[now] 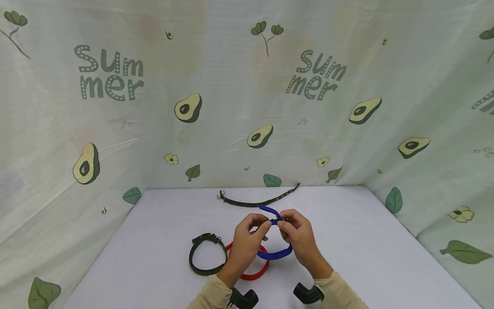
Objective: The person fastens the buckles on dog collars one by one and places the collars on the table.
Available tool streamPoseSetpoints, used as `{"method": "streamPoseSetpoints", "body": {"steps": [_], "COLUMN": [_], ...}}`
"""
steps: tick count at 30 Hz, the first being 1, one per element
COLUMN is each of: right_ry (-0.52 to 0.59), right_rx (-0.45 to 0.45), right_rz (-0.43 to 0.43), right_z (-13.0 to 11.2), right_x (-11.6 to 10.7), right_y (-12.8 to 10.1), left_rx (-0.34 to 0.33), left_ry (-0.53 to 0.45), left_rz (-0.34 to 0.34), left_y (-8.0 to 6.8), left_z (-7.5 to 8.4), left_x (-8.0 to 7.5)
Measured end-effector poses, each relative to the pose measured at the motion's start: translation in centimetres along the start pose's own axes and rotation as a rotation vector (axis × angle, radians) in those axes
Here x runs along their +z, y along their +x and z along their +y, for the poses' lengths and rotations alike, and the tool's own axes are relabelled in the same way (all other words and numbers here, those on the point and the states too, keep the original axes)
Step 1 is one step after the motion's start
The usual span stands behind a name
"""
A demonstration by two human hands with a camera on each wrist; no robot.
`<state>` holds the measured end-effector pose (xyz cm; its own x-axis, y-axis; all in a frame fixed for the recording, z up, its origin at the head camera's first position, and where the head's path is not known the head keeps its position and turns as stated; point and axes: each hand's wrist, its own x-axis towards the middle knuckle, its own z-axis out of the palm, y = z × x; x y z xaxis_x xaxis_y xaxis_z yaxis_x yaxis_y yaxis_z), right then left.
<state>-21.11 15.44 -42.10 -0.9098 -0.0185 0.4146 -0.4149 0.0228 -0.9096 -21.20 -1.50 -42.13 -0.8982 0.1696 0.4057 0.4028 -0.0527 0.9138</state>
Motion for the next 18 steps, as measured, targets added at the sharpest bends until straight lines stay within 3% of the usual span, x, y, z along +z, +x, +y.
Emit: {"method": "streamPoseSetpoints", "body": {"steps": [8,12,18], "right_ry": [0.055,0.055,0.033], "right_rx": [0.002,-0.002,-0.005], "right_rz": [0.003,0.019,0.028], "right_z": [0.1,0.2,0.3], "right_x": [0.1,0.3,0.2], "right_y": [0.0,0.0,0.1], "left_rx": [0.056,0.094,0.131], "left_ry": [0.178,0.204,0.224], "left_rz": [-0.015,-0.047,-0.079], "left_y": [-0.3,-0.2,-0.3], "left_z": [0.9,-0.1,-0.3], "left_x": [0.4,0.5,0.2]}}
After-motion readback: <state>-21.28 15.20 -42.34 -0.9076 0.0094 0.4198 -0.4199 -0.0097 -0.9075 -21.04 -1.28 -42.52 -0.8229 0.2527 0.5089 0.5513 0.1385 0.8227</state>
